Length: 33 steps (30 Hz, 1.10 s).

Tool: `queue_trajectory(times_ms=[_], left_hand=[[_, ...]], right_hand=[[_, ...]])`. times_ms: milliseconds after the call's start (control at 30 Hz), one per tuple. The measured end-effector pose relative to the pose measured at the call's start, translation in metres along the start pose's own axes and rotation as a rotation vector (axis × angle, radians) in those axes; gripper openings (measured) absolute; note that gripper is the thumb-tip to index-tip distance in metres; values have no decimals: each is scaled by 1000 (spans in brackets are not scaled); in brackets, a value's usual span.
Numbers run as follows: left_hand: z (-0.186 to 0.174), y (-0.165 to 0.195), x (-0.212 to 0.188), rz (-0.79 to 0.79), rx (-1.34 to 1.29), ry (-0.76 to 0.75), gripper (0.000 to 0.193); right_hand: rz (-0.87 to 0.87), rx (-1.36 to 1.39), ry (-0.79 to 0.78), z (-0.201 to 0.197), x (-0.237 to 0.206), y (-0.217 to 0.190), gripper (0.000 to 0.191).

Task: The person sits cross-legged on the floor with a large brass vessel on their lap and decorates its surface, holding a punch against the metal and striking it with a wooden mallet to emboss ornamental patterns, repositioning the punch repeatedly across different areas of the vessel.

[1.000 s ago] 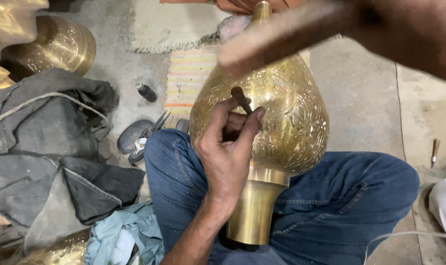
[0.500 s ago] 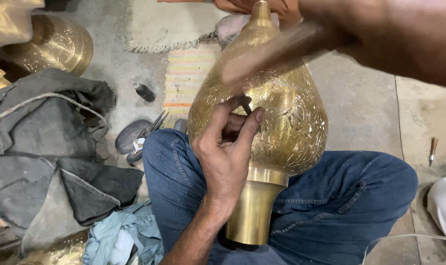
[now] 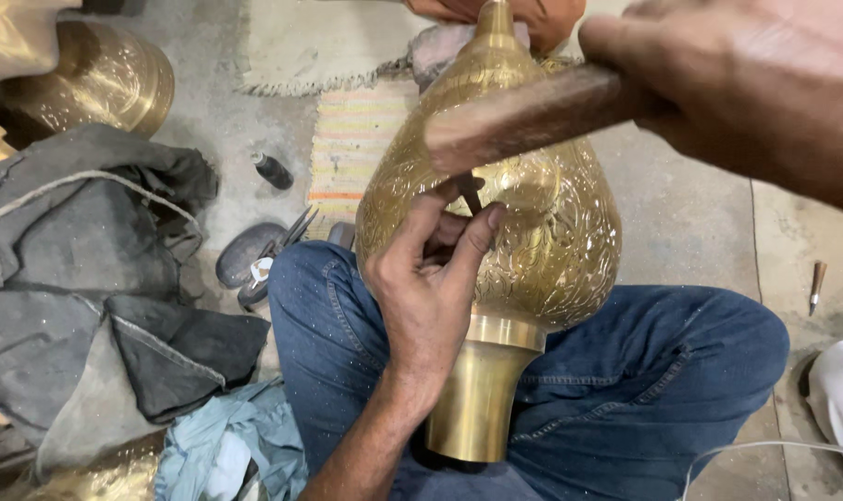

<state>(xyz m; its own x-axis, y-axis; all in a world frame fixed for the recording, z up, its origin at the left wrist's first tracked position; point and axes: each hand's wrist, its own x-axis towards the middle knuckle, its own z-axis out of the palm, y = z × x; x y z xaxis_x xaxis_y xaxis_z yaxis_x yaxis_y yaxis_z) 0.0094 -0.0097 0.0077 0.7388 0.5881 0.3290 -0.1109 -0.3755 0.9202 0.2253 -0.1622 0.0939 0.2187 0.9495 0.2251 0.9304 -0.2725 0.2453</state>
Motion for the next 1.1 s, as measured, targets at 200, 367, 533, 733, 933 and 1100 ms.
queue_trajectory(times_ms=[200,367,533,733,933,1100], left_hand=[[-1,2,1,11,8,-2,29],[-2,4,2,-30,-4,-31,33],[-2,5,2,-18,-29,-33,33],[-3,6,3,-16,20,-28,34],[-4,6,3,13,4,-21,33],[-3,6,2,-15,-1,-37,34]], right_hand=[[331,396,-274,-15,17,-18,8],[323,330,-85,-20,7,-7,19],[254,173,-130,-13,-3,-4,16],[240,156,-151,-12,-7,-6,19],[332,393,-129,-9,-8,-2,12],[571,466,-159,-19,-12,-9,15]])
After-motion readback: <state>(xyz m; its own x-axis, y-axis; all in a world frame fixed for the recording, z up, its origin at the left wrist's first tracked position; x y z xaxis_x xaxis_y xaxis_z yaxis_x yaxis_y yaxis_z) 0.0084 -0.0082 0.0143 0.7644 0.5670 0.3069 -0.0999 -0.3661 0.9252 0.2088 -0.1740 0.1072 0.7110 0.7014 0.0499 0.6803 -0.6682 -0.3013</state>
